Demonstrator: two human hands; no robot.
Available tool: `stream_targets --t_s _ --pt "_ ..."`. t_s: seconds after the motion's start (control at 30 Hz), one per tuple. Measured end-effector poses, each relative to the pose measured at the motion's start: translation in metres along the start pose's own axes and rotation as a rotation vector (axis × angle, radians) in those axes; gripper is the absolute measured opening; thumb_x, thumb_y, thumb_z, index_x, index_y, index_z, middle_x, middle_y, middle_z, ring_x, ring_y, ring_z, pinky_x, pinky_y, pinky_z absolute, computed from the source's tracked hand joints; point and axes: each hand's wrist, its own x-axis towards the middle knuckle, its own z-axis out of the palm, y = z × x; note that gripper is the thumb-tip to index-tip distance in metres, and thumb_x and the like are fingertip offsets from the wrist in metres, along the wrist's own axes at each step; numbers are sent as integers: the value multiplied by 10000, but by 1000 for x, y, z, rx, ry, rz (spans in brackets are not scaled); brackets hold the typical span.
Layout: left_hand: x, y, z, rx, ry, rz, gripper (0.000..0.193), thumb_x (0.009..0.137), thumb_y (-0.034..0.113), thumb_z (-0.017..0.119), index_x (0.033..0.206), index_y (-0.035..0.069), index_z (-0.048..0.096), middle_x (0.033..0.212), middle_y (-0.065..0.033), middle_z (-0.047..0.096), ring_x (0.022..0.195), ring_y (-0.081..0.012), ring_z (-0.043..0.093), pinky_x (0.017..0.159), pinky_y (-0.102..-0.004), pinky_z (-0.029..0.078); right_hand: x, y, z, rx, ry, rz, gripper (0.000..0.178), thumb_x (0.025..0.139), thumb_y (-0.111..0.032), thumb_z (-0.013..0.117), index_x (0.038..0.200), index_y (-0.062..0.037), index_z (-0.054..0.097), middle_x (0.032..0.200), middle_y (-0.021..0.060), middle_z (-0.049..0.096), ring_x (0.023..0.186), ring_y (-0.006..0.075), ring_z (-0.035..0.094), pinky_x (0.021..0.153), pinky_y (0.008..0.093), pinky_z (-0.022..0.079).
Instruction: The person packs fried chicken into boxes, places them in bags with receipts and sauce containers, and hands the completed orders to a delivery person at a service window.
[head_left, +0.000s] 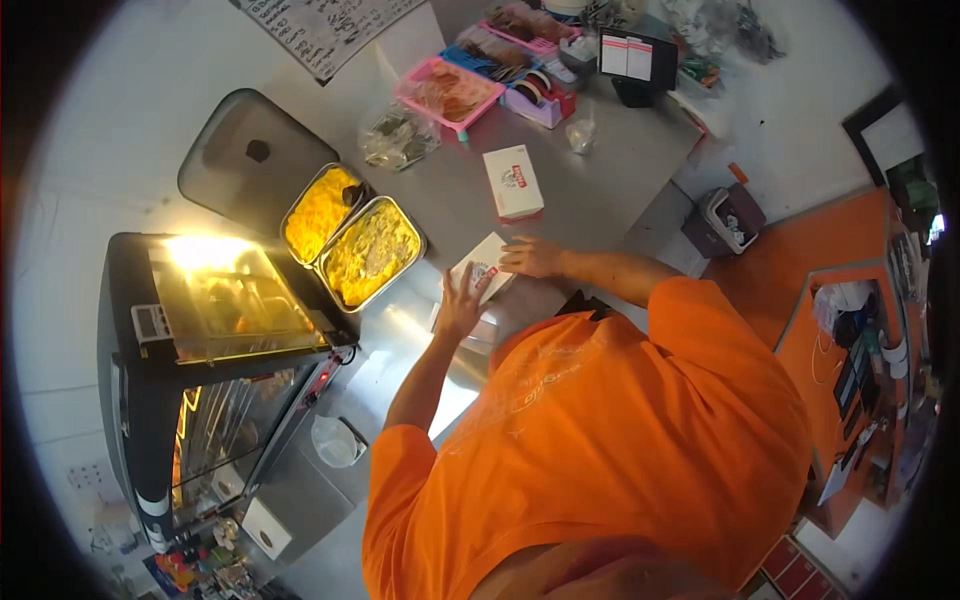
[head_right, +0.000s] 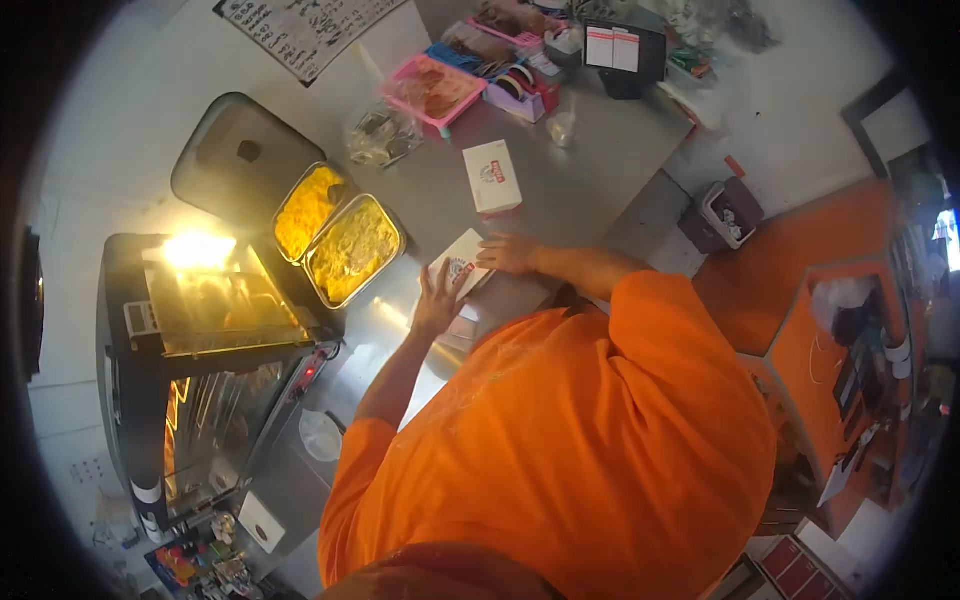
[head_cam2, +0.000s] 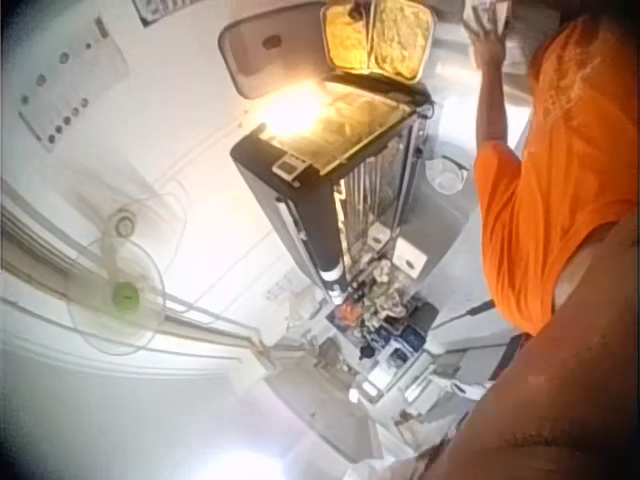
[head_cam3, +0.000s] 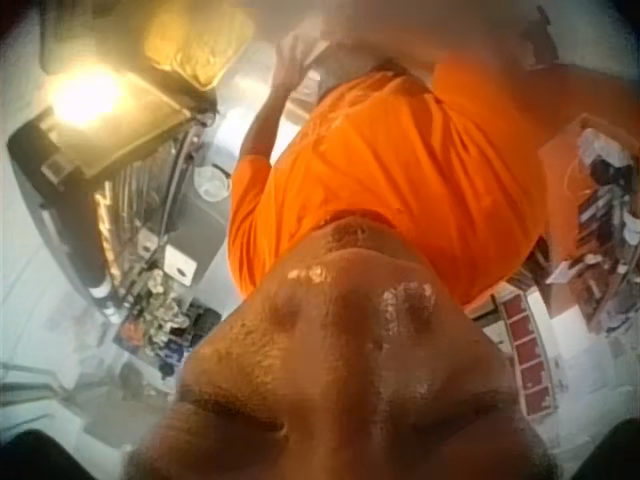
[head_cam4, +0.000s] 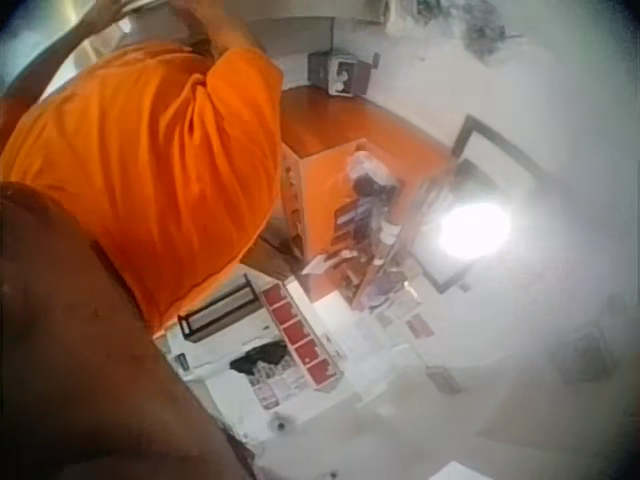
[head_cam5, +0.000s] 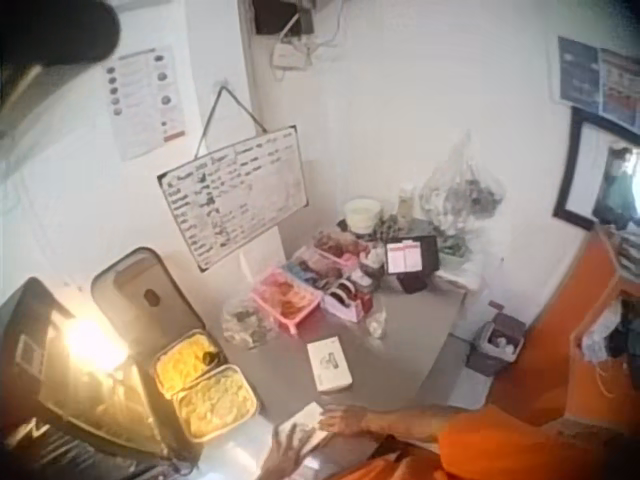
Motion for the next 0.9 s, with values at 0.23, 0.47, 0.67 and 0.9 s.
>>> stream_targets --t_s 0.23,0.47,0.67,0.9 --pt "29 16 14 13 30 -89 659 709 390 865 1324 309 640 1619 -200 261 1463 -527 176 1091 -659 374 -40 43 -71 131 177 215 367 1033 -365 540 1329 -157 607 1445 104 568 1341 298 543 1166 491 344" --pt "84 84 19 -252 369 -860 588 621 289 901 1168 215 700 1410 -256 457 1358 -473 360 1105 -576 356 -109 303 -110 653 1031 1275 258 968 -304 640 1005 -57 705 871 119 734 767 296 699 764 411 540" --pt "101 80 28 -469 738 -1030 581 607 185 908 1141 120 687 1303 -254 556 1272 -410 534 1055 -498 447 -146 482 -20 617 288 1008 312 973 -383 594 1015 -126 766 880 132 732 800 292 693 750 414 524" --pt "152 154 -10 -414 801 -1191 669 611 103 904 1219 107 625 1570 -285 312 1465 -440 311 1208 -511 245 -102 502 34 1053 302 1289 414 913 -452 694 1076 -78 761 874 120 745 770 222 678 744 406 518"
